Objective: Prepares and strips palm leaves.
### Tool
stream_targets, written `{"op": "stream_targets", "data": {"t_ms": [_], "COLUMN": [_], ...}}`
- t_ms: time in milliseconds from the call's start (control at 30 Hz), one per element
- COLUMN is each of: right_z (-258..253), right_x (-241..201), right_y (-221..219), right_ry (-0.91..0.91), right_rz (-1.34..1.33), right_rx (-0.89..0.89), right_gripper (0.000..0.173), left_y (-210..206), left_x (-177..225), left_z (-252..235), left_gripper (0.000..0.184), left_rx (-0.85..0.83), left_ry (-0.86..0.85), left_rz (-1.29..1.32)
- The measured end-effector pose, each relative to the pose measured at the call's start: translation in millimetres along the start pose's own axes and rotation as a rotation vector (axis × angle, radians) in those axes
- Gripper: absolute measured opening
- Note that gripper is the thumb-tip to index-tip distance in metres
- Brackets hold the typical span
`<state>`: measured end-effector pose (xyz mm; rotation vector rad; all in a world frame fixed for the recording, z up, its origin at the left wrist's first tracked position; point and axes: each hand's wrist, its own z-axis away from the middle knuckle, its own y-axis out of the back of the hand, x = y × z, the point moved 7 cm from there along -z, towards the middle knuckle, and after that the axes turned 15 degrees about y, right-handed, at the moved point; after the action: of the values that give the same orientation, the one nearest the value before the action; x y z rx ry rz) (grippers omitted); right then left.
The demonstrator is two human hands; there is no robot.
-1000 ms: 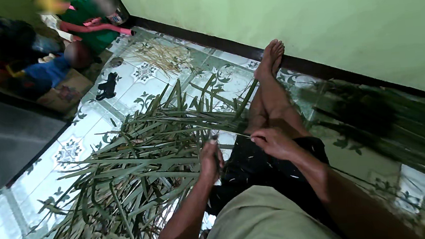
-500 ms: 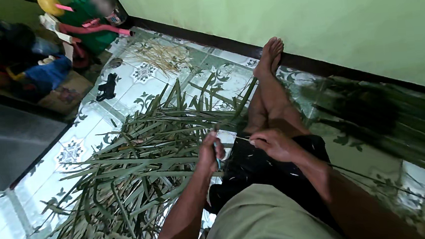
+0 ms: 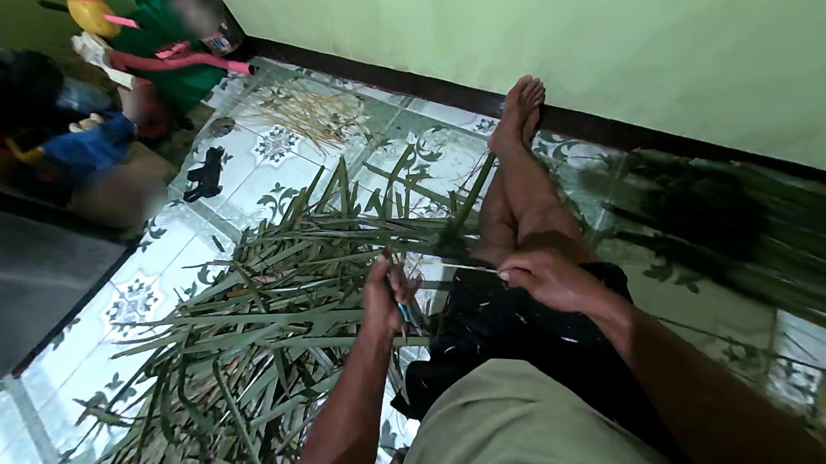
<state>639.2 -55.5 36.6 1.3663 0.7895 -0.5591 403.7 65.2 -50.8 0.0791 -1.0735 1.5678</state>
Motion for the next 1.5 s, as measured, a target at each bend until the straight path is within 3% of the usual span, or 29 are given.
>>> {"op": "stream_targets", "data": {"t_ms": [133, 267, 433, 600, 767, 867, 933, 1033, 1133, 1333, 1500], "right_z": [-3.9, -12.2, -5.7, -6.5, 5.5, 9.8, 6.8, 5.6, 5.6, 10.7, 13.1], "right_x": [3.2, -12.3, -12.5, -15.9, -1.6, 7.5, 8.5, 6.2, 2.2, 3.0, 7.2], "right_y": [-4.4, -19.9, -17.8, -15.5, -1.3, 1.7, 1.0, -3.6, -4.3, -6.0, -9.2], "right_ry": [-0.152, -0.108, -0.006, -0.004, 0.01, -0.043, -0.032, 0.023, 0.026, 0.021, 0.019], "right_rz": [-0.053, -0.157, -0.086, -0.024, 0.078, 0.116, 0.14, 0.172, 0.2, 0.237, 0.234], "right_rx": [-0.062, -0.12, -0.089, -0.059, -0.047, -0.057, -0.068, -0.074, -0.089, -0.119, -0.163], "right_gripper": [0.03, 0.032, 0.029, 0.029, 0.028, 0.028, 0.028, 0.026, 0.026, 0.026, 0.027], "left_y": [-18.3, -66.5, -44.6, -52.0, 20.3, 25.9, 14.6, -10.9, -23.6, -26.0, -17.9], "left_x": [-12.3, -49.5, -27.6, -38.1, 14.2, 26.7, 35.4, 39.1, 32.1, 23.1, 22.4], "left_z": [19.2, 36.4, 15.3, 24.8, -0.9, 8.7, 17.4, 20.0, 11.9, 4.5, 2.5], "left_gripper": [0.042, 0.05, 0.038, 0.041, 0.043, 0.043, 0.035, 0.04, 0.037, 0.031, 0.023], "left_rx": [0.006, -0.219, -0.168, -0.239, 0.152, 0.133, 0.163, 0.143, 0.061, 0.042, 0.152], "left_ry": [-0.053, -0.006, 0.034, 0.141, -0.005, -0.079, -0.177, -0.242, -0.243, -0.25, -0.235], "left_rz": [-0.143, -0.542, -0.222, -0.352, -0.232, -0.334, -0.604, -1.061, -1.302, -1.409, -1.208]}}
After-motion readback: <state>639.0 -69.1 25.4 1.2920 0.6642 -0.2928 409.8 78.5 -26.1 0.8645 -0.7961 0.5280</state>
